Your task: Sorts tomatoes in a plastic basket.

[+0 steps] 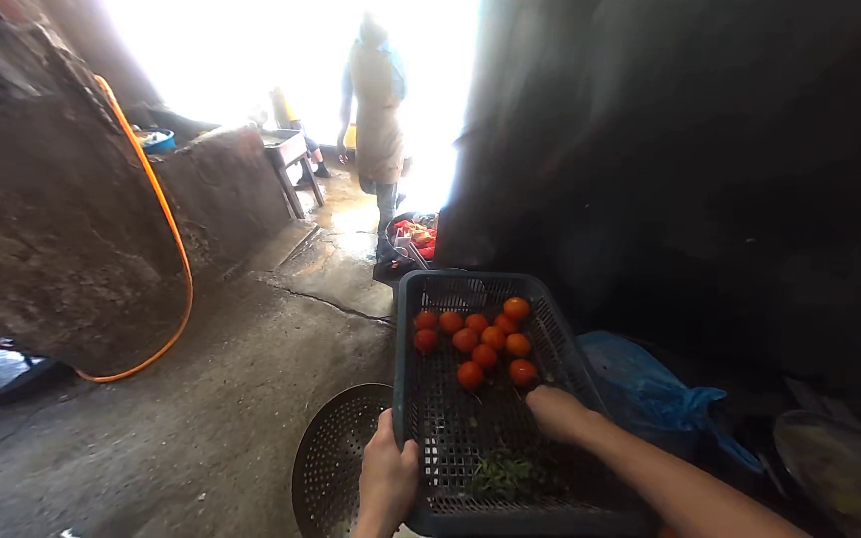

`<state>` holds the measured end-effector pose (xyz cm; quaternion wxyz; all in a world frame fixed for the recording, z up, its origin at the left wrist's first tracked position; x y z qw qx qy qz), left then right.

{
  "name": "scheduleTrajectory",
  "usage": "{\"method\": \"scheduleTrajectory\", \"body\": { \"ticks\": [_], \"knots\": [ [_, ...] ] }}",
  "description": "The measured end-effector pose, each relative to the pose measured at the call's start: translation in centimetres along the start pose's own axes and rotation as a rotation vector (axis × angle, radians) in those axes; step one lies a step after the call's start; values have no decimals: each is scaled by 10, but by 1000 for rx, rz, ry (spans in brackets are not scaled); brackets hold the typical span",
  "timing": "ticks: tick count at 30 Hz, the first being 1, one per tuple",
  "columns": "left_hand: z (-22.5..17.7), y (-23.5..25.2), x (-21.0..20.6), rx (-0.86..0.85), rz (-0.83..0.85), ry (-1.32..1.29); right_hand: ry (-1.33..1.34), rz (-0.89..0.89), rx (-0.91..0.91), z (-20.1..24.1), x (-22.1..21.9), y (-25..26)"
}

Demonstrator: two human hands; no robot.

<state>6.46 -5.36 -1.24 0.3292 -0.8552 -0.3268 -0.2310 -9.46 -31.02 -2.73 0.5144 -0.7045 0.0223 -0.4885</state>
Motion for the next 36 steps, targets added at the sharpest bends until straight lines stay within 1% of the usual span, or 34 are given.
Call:
{"method": "scheduleTrajectory", "body": {
  "ticks": [3, 5, 9, 12, 14, 15, 17, 19, 21, 22, 23, 24, 25, 27, 29, 30, 31, 33, 35, 36],
  "knots": [
    [-1, -2, 1, -3, 6, -2, 0, -11, -100, -4, -8, 19],
    [-1, -3, 0, 3, 19, 4, 24, -39, -109, -5, -6, 32],
    [2, -2, 0, 10, 39, 9, 158, -187, -3, -12, -7, 67],
    [5, 1, 1, 7, 13, -17, 333, -318, 4, 2, -16, 83],
    [4, 0, 1, 12, 12, 3, 363, -353, 37, 12, -28, 80],
    [4, -1, 0, 17, 12, 15, 332, -346, 87, 18, -35, 74],
    [3, -1, -1, 27, 6, 24, 236, -269, 183, 32, -44, 60],
    [3, -1, 0, 20, -8, 20, 120, -169, 328, 44, -47, 42],
    [3, -1, 0, 12, -6, 28, 22, -27, 496, 49, -43, 15],
    [2, 0, 0, 8, -9, 30, 12, 15, 582, 48, -37, 2],
    [2, 1, 1, 6, -11, 31, 35, 49, 631, 46, -28, -8],
    [1, 1, 1, 4, -13, 32, 60, 40, 613, 42, -17, -15],
    [2, 2, 2, 4, -12, 37, 62, -15, 530, 36, -5, -18],
    [1, 1, 2, 7, -11, 45, -16, -132, 260, 25, 16, -14],
    [0, 1, 2, 13, -9, 46, -152, -210, 64, 9, 17, 11],
    [1, 0, 1, 11, -17, 36, -214, -231, 26, -1, 9, 26],
    [2, 0, 0, 5, -23, 14, -272, -237, 26, -11, -1, 38],
    [4, -1, -1, -7, -27, -36, -300, -199, 92, -21, -22, 43],
    [4, 0, -1, -20, -34, -71, -215, -136, 142, -14, -43, 31],
    [5, 1, -2, -24, -33, -81, -141, -106, 132, -7, -52, 21]
  ]
}}
Point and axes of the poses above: each hand's wrist, its own y-axis towards the middle knuckle, its own x-axis out of the back of the hand, z = x × y, the point moved 2 cm from there along y, towards the middle knuckle, and after that the axes turned 7 degrees about y, right-handed, at the moved point
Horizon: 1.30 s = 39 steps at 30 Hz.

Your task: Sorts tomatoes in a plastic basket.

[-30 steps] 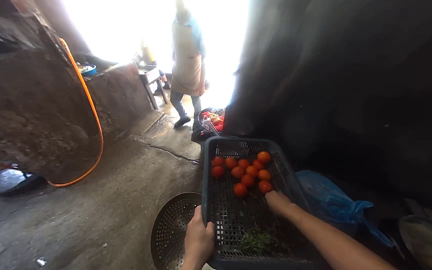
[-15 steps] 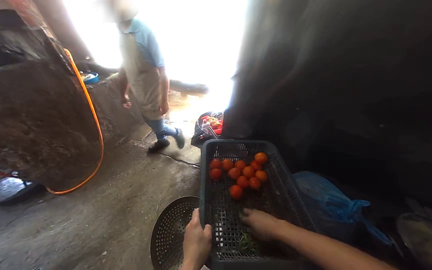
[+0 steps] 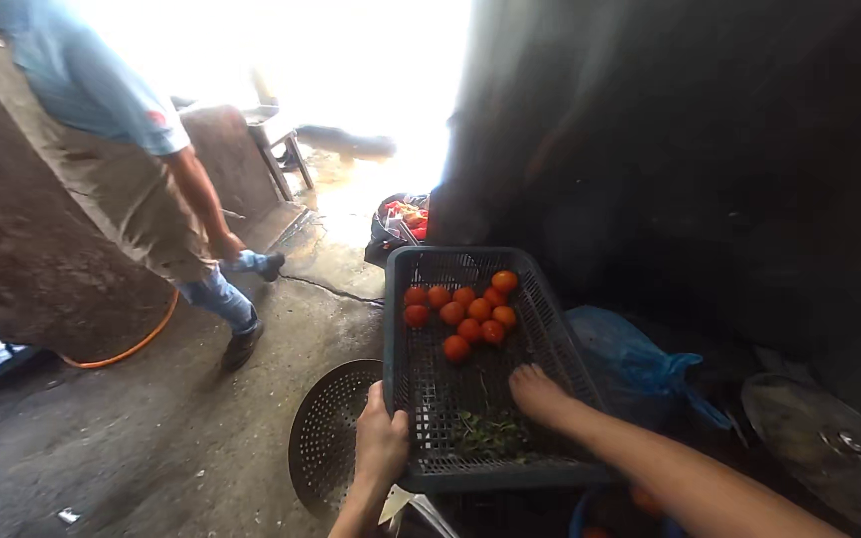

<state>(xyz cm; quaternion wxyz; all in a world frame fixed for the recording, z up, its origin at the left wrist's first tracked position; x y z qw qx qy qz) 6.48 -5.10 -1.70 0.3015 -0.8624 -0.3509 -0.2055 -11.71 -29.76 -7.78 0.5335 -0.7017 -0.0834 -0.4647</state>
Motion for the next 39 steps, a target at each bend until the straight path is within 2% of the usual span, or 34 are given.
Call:
{"method": "scheduleTrajectory", "body": {
  "ticks": [4, 7, 13, 16, 19, 23, 25, 29, 32, 34, 36, 39],
  "knots": [
    [5, 4, 1, 0, 7, -2, 339, 145, -18, 33, 4, -30],
    [3, 4, 1, -2, 15, 3, 488, 173, -2, 50, -2, -31],
    [4, 6, 2, -9, 11, 14, 428, 164, -44, 101, 14, -20],
    [4, 8, 2, -19, 1, 18, 351, 150, 56, 123, 13, -10],
    [10, 8, 1, -28, 2, 4, 274, 158, 167, 123, 4, -5],
    [5, 5, 2, -31, -8, -43, 198, 251, 210, 98, 14, -13],
    [4, 5, 7, -50, -6, -39, 368, 255, 176, 77, 21, -21],
    [-1, 7, 14, -108, -3, 106, 1112, -10, 152, 22, 28, -59],
    [0, 18, 17, -167, -13, 216, 1502, -200, 173, -15, 49, -120],
    [1, 23, 19, -183, -16, 261, 1605, -310, 222, -48, 52, -168],
    [-3, 24, 19, -191, -17, 275, 1590, -434, 211, -84, 42, -217],
    [-10, 20, 18, -186, -19, 267, 1501, -568, 17, -125, 7, -292]
  ]
}}
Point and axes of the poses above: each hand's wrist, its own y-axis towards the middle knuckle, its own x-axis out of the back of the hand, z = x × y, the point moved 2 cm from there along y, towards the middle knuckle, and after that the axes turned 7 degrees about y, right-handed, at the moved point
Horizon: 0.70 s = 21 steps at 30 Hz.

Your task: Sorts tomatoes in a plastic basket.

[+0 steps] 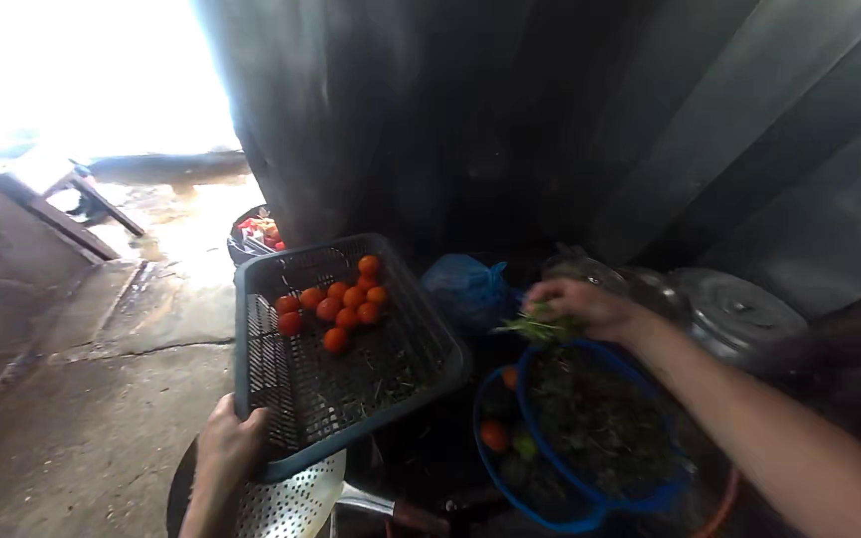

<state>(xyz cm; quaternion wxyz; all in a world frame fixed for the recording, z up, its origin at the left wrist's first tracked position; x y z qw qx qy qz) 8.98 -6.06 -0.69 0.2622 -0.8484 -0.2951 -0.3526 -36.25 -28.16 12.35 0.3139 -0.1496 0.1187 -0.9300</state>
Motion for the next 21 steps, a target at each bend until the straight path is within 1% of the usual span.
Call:
{"method": "scheduleTrajectory", "body": {
  "ticks": [2, 5, 7, 9, 10, 11, 14, 16, 19, 20, 21],
  "knots": [
    [-3, -3, 2, 27, 0, -6, -143, -93, -99, -27, 34, -31],
    [-5, -2, 3, 61, -2, -7, -460, -120, -277, -86, 67, -52],
    [-5, -3, 3, 62, -3, -26, -723, -57, -306, -126, 72, -55],
    [-2, -4, 3, 50, -24, -62, -916, 105, -339, -146, 60, -59],
    [-1, -5, 3, 44, -45, -82, -963, 162, -364, -147, 54, -62],
    [0, -5, 2, 39, -69, -104, -979, 168, -361, -143, 50, -64],
    [6, -4, -2, 40, -91, -203, -996, 3, -259, -124, 47, -67],
    [10, -3, -3, 40, -83, -294, -1068, -46, -262, -114, 45, -64],
    [13, -8, -1, 58, -39, -414, -1249, 77, -460, -90, 27, -54],
    [13, -9, 0, 64, -28, -454, -1267, 81, -431, -74, 19, -45],
    [13, -10, 1, 68, -18, -490, -1254, 64, -329, -53, 8, -34]
  ]
}}
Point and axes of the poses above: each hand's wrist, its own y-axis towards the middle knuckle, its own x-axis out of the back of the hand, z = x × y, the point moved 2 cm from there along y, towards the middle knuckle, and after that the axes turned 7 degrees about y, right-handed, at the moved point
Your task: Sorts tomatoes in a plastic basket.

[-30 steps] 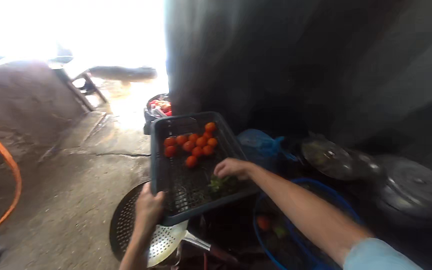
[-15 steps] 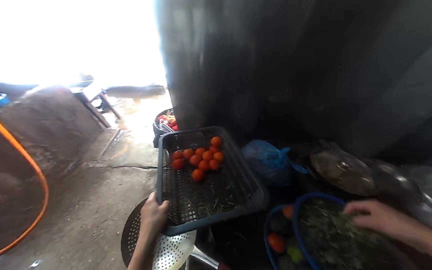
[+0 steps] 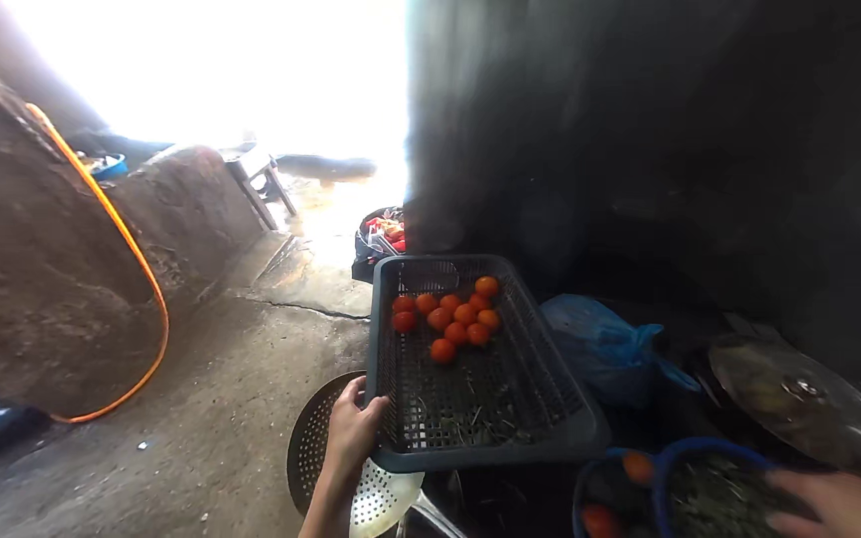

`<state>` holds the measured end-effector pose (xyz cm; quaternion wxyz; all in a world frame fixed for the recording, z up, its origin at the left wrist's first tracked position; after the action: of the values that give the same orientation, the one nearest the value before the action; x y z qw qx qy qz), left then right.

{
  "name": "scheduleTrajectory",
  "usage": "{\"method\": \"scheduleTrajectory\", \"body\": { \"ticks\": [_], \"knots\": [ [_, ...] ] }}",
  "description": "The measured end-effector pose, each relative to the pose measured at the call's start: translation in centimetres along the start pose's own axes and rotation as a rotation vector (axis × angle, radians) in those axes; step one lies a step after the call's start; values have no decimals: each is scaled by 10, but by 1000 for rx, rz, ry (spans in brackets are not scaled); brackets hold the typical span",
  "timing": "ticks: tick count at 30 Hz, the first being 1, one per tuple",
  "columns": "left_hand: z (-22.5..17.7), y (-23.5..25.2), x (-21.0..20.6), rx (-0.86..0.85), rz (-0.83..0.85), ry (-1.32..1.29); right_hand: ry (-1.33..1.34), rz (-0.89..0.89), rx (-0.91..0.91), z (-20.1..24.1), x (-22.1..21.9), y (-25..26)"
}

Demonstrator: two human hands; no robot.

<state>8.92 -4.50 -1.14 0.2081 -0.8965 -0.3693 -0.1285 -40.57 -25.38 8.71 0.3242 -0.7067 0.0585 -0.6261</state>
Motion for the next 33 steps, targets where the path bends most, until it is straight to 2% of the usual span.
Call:
{"method": "scheduleTrajectory", "body": {
  "ticks": [3, 4, 6, 8, 10, 13, 14, 16, 18, 20, 23, 25, 28, 30, 31, 33],
  "knots": [
    [4, -4, -1, 15, 10, -62, 100, -323, 402, 91, 41, 35],
    [4, -4, -2, 16, 9, -81, 127, -326, 529, 132, 46, 56],
    [6, -3, -4, 21, 6, -95, 121, -89, 649, 214, 40, 105],
    [7, -4, -6, 29, 5, -54, 29, 117, 579, 274, 10, 164],
    [5, -5, -6, 32, 23, -8, 3, 196, 400, 307, -24, 207],
    [0, -5, -4, 27, 58, 43, 90, 222, 275, 340, -58, 204],
    [0, -4, -3, 22, 70, 54, 91, 239, 320, 347, -66, 190],
    [0, -3, -2, 14, 91, 69, 52, 320, 521, 347, -72, 162],
    [2, -2, -2, 1, 91, 74, -16, 463, 743, 333, -57, 146],
    [3, -1, -2, -1, 85, 77, -150, 576, 748, 323, -25, 139],
    [3, -3, -2, -19, 67, 80, -163, 400, 719, 339, -10, 151],
    [2, -3, -3, -39, 57, 79, -48, 306, 838, 364, -31, 168],
    [3, -2, -3, -53, 64, 89, -4, 323, 1110, 378, -71, 172],
    [5, -1, -2, -58, 71, 109, -148, 339, 1251, 355, -79, 165],
    [5, -1, -2, -57, 75, 114, -213, 359, 1262, 334, -74, 161],
    [4, -1, -2, -48, 75, 113, -319, 440, 1112, 294, -50, 152]
  ]
}}
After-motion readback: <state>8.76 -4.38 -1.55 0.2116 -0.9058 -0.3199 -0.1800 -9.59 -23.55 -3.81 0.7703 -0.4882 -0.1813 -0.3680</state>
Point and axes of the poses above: each hand's wrist, its own y-axis towards the middle knuckle, its own x-axis out of the back of the hand, z = x × y, the point moved 2 cm from there along y, towards the middle knuckle, and after that the axes turned 7 degrees about y, right-handed, at the moved point
